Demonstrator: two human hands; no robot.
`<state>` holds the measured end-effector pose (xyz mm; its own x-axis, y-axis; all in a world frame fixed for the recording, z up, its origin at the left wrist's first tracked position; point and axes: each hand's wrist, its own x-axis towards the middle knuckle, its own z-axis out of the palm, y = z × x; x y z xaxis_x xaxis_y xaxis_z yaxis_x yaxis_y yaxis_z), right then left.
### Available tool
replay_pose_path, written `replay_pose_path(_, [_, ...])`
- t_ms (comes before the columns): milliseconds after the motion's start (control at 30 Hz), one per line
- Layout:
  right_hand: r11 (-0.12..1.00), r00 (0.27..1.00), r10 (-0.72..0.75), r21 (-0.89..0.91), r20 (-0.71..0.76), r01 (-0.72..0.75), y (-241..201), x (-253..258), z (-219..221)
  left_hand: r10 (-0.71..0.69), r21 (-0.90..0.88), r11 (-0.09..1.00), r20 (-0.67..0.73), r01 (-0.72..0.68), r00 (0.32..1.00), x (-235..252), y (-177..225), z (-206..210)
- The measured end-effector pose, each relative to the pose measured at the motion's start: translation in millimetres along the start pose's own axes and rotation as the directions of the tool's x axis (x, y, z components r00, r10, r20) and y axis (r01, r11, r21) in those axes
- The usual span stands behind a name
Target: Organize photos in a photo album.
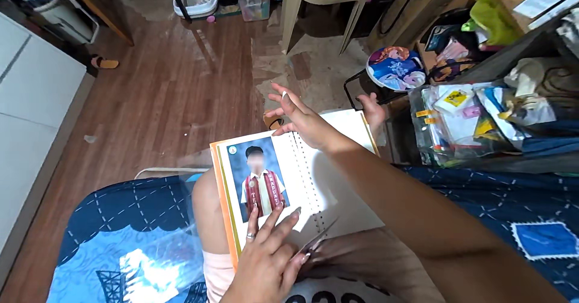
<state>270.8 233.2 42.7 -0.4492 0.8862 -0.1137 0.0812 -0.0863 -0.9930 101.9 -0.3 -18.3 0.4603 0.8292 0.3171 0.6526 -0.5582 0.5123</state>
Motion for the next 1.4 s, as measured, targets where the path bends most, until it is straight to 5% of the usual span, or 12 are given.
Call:
replay_pose_path(533, [0.997,0.998,-0.038,-0.059,0.040,0.040,-1,-2,4,-0.009,-0.008,1.000,0.004,0.009,1.000,0,1,-1])
replay_pose_path(833, [0.987,1.000,0.017,0.163,0.000,-0.017,4,2,2,-0.017,-0.037,0.999,0.011,0.018,1.000,1,4,-5])
replay_pose_path(1033, [0.945,0.994,0.105,0.312,-0.010,-0.097,13,6,4,-0.183,-0.328,0.926,0.047,0.188,0.982,14,23,-36])
replay_pose_path(1167, [0.910,0.985,0.172,0.384,-0.008,-0.156,15,5,15,-0.193,-0.232,0.949,0.108,0.213,0.975,14,30,-45])
replay_pose_path(1400, [0.984,0.982,0.168,0.069,-0.087,-0.162,6,-6,33,-0.165,-0.048,0.985,0.053,0.168,0.985,-18,15,-42])
